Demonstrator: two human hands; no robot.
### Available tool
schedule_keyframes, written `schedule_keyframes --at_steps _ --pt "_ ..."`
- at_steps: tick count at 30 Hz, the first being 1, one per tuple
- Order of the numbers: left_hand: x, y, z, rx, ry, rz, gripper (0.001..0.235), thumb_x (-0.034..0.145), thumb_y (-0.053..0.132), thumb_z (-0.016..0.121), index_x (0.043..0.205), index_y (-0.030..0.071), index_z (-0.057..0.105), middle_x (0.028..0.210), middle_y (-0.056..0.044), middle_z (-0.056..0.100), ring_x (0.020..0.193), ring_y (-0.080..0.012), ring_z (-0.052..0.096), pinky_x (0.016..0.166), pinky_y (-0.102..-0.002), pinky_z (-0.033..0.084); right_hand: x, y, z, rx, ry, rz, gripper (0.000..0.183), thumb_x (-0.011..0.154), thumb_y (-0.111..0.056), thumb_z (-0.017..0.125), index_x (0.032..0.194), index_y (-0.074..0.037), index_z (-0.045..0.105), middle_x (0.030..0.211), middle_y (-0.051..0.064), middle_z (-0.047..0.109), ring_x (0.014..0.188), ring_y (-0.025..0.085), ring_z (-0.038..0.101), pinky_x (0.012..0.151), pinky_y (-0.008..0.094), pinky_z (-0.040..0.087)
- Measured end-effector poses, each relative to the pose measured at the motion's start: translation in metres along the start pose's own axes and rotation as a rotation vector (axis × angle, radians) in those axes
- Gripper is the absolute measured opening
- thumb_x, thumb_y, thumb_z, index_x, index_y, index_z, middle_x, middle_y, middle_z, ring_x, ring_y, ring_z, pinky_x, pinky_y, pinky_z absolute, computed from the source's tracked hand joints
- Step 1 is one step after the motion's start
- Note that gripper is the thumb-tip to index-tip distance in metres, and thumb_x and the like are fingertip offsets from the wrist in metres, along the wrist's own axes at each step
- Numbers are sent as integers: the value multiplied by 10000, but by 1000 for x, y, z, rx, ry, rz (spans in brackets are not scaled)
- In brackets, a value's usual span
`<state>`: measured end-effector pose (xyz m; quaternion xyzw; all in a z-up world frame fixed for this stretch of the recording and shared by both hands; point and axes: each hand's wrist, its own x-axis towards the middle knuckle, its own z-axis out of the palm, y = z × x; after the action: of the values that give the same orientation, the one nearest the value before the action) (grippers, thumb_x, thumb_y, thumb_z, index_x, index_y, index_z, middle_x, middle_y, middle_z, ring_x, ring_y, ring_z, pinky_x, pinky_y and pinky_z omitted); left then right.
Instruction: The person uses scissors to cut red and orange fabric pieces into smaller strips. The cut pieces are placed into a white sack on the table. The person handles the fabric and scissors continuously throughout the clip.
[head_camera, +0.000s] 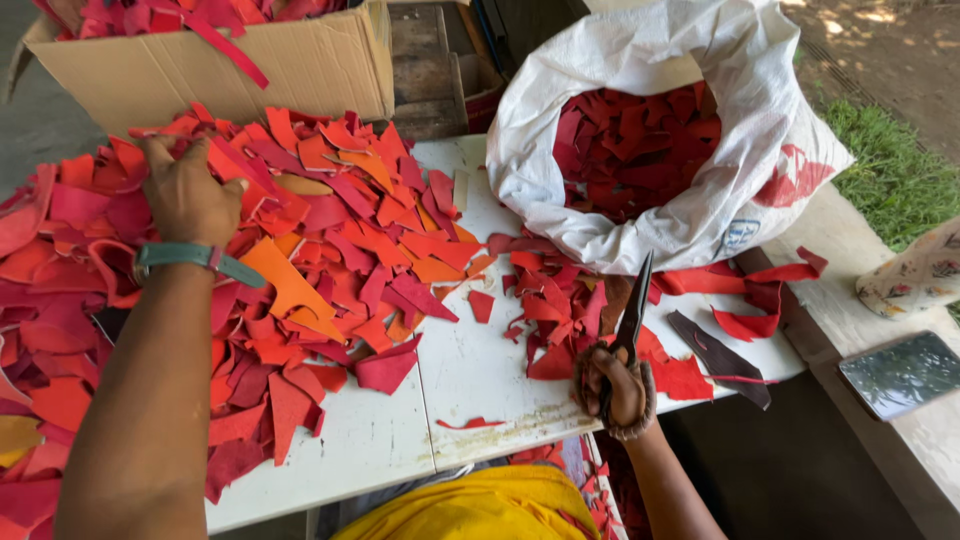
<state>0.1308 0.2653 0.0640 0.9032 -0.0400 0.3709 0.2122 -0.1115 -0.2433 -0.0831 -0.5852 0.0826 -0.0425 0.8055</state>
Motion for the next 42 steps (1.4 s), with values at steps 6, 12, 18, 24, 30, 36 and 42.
schedule_keyframes --at_steps 6,12,18,24,30,36,42 --pt "-70 99 29 -591 -56 125 387 822 -106 641 1180 36 601 1263 -112 568 1115 -287 627 869 -377 563 1 14 -11 114 71 27 312 973 -219 494 711 -50 508 552 76 493 367 189 449 385 329 374" --pt "-209 196 140 -456 -679 495 315 908 -81 497 1199 -60 615 1218 -249 585 1112 -419 614 914 -449 520 -3 15 -12 78 39 -36 301 962 -213 503 717 -38 516 566 75 508 381 192 468 398 340 412" --pt "-293 238 65 -615 -861 453 228 922 0 549 1106 -3 684 1207 -178 660 973 -346 681 838 -430 549 7 17 -14 151 33 36 295 970 -203 536 723 -46 506 568 78 496 370 187 446 362 321 346" --pt "-269 227 96 -754 -752 268 174 890 113 720 1037 20 707 1059 -143 709 949 -308 714 844 -395 589 4 24 -18 99 68 -32 307 966 -223 526 723 -34 527 577 85 517 378 192 466 378 323 383" --pt "-166 198 195 -374 -566 138 285 814 21 737 1093 -8 685 1056 -227 692 987 -383 676 864 -452 551 0 16 -10 127 29 -17 338 982 -233 542 716 -24 527 549 108 509 365 195 460 368 322 368" --pt "-129 179 184 -332 -629 34 384 825 -54 675 1199 34 684 1009 -200 737 945 -340 718 810 -428 577 7 19 -14 177 63 38 302 967 -211 532 725 -30 531 589 80 521 375 192 463 369 323 365" --pt "-177 213 85 -655 -1176 282 342 732 4 732 1071 40 732 891 -94 793 821 -195 760 725 -346 574 6 20 -19 124 15 28 328 990 -230 519 726 -35 519 555 95 509 384 183 466 388 314 378"
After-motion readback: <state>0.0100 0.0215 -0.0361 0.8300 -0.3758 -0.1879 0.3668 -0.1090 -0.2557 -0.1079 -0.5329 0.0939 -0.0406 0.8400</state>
